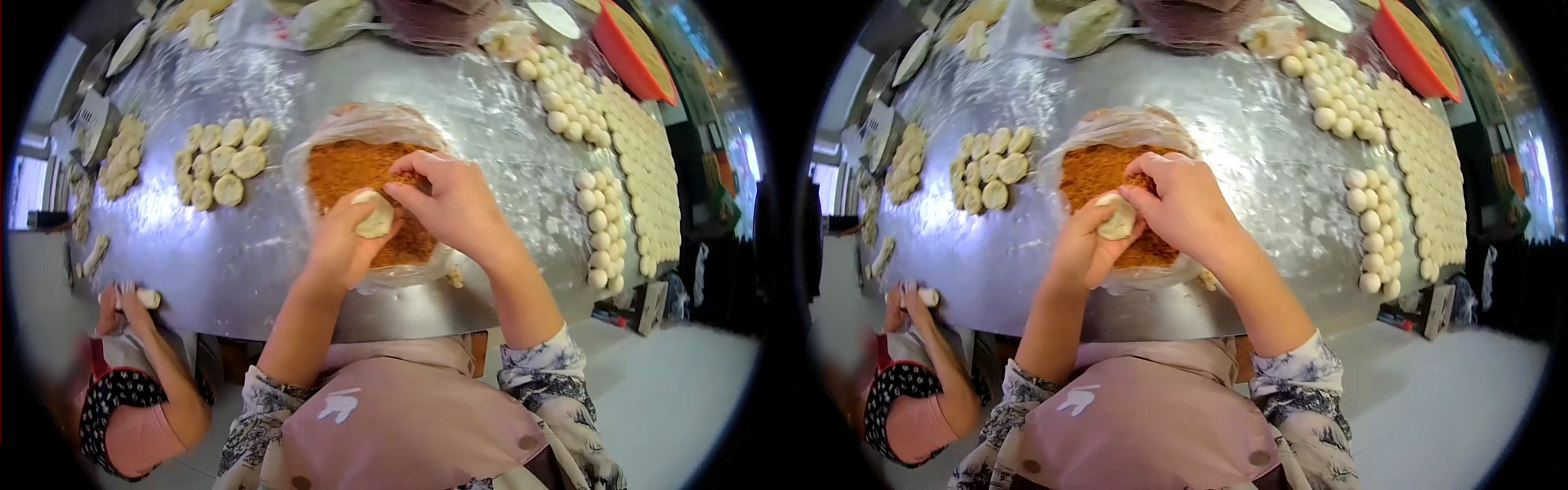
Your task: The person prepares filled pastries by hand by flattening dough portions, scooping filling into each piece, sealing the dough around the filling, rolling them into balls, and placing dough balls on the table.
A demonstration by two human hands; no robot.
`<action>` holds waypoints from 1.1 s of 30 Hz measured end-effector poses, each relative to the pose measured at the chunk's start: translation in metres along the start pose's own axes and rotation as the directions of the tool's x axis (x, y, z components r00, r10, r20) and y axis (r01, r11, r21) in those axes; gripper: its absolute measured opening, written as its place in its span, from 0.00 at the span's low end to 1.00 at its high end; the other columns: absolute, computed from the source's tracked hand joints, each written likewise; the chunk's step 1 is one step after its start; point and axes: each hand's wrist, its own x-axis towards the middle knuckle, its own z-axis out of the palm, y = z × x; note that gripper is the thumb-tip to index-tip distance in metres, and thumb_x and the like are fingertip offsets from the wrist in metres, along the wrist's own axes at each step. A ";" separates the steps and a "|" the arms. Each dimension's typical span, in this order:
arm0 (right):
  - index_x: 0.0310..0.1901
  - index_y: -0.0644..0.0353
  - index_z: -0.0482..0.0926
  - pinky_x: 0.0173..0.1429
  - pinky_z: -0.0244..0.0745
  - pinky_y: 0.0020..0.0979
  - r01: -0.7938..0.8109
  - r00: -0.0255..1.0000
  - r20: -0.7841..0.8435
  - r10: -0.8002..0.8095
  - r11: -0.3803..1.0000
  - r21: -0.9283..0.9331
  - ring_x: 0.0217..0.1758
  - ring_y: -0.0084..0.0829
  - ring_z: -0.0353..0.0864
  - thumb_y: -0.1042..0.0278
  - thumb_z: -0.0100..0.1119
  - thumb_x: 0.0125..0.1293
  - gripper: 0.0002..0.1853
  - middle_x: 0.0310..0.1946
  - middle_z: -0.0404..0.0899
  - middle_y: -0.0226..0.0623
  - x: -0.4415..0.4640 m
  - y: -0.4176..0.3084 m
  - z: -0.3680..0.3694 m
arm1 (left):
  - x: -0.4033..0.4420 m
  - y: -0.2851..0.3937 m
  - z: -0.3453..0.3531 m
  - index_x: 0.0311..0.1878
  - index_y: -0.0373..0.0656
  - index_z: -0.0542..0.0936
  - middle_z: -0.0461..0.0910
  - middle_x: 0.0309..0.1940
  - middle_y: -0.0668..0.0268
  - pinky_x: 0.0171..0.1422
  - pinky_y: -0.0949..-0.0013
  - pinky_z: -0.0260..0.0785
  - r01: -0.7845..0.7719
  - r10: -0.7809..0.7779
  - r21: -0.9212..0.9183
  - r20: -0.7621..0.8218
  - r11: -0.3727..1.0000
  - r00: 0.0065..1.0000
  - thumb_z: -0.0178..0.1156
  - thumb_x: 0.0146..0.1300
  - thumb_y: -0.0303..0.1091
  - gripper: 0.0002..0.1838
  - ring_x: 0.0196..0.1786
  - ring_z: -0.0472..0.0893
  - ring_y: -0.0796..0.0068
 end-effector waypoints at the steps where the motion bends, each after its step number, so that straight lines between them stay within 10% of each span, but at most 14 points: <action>1: 0.41 0.60 0.81 0.43 0.74 0.41 0.050 0.999 0.007 -0.050 0.999 -0.018 0.38 0.48 0.79 0.64 0.64 0.58 0.12 0.34 0.80 0.49 -0.001 -0.003 0.004 | 0.000 0.002 -0.001 0.59 0.35 0.68 0.74 0.53 0.55 0.64 0.56 0.68 0.020 -0.017 -0.031 0.080 0.999 0.997 0.45 0.69 0.29 0.17 0.56 0.75 0.61; 9: 0.48 0.63 0.79 0.52 0.73 0.42 0.293 0.956 0.017 -0.294 0.944 -0.149 0.46 0.50 0.79 0.68 0.63 0.59 0.16 0.40 0.80 0.49 -0.003 -0.007 0.026 | -0.012 0.010 0.021 0.63 0.39 0.66 0.73 0.57 0.60 0.60 0.60 0.70 -0.101 0.101 -0.004 -0.008 0.995 0.995 0.42 0.75 0.36 0.18 0.58 0.74 0.68; 33: 0.37 0.62 0.81 0.43 0.75 0.38 0.159 0.986 -0.063 -0.157 0.987 0.036 0.37 0.44 0.81 0.74 0.63 0.58 0.06 0.32 0.81 0.44 -0.012 0.007 0.029 | -0.011 0.000 0.021 0.58 0.37 0.68 0.71 0.54 0.57 0.62 0.58 0.68 -0.091 0.100 0.087 -0.093 0.992 0.991 0.53 0.70 0.29 0.16 0.57 0.73 0.63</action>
